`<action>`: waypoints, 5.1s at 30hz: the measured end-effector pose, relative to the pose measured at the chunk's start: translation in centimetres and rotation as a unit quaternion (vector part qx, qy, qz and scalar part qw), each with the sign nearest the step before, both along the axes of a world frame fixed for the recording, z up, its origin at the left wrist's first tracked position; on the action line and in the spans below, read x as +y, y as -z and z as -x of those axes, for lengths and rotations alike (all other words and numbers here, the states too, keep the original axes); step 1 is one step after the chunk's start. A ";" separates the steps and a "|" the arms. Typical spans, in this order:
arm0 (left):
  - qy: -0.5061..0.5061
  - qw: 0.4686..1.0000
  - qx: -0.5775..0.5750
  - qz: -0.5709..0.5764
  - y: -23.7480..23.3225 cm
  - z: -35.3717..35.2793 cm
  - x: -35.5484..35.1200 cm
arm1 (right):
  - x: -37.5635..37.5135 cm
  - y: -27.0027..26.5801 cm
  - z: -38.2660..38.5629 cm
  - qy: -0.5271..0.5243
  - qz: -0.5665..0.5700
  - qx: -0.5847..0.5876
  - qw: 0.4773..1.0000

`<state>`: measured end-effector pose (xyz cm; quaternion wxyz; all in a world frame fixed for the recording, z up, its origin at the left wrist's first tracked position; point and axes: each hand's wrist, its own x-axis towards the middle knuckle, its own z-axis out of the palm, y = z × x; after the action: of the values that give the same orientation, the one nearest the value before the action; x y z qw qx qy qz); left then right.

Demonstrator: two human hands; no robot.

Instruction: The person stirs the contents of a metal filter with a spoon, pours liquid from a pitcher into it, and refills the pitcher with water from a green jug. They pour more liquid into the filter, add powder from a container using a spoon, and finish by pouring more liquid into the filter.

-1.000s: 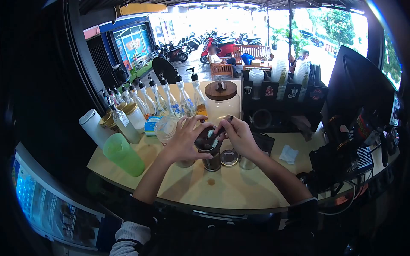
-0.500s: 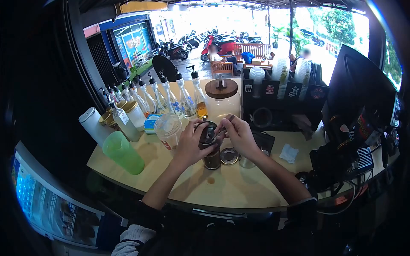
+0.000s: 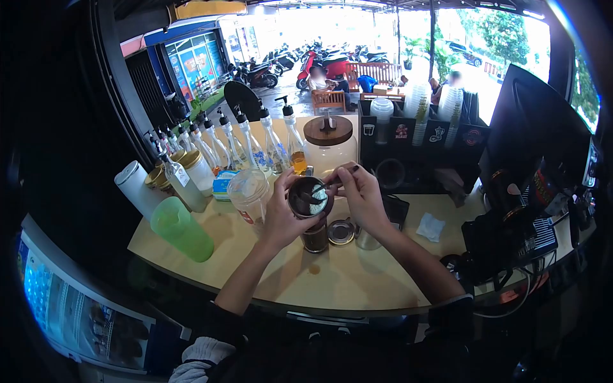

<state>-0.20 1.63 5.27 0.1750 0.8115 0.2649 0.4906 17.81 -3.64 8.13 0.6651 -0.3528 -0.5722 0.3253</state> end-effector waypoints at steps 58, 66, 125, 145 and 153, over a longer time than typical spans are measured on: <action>0.138 0.988 0.066 -0.004 -1.2 2.1 0.7 | -0.6 -2.6 -1.0 -0.089 0.035 -0.109 0.989; 0.171 0.981 0.086 0.019 -2.0 2.1 0.7 | 0.5 -4.6 -1.6 -0.098 0.049 -0.198 0.974; 0.052 0.993 -0.076 0.072 -0.4 0.8 -0.3 | -6.3 12.1 -10.5 0.434 -0.035 -0.290 0.852; 0.113 0.988 -0.077 0.075 -0.1 1.0 1.3 | -4.4 10.4 -8.5 0.199 0.085 -0.054 0.975; 0.101 0.993 -0.053 0.036 -0.5 0.8 1.6 | -2.3 0.5 -7.2 0.156 0.030 -0.108 0.981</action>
<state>-0.97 3.28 5.76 0.2666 0.8000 0.1890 0.5033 24.98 -5.94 7.65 0.6314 -0.4904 -0.5684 0.1944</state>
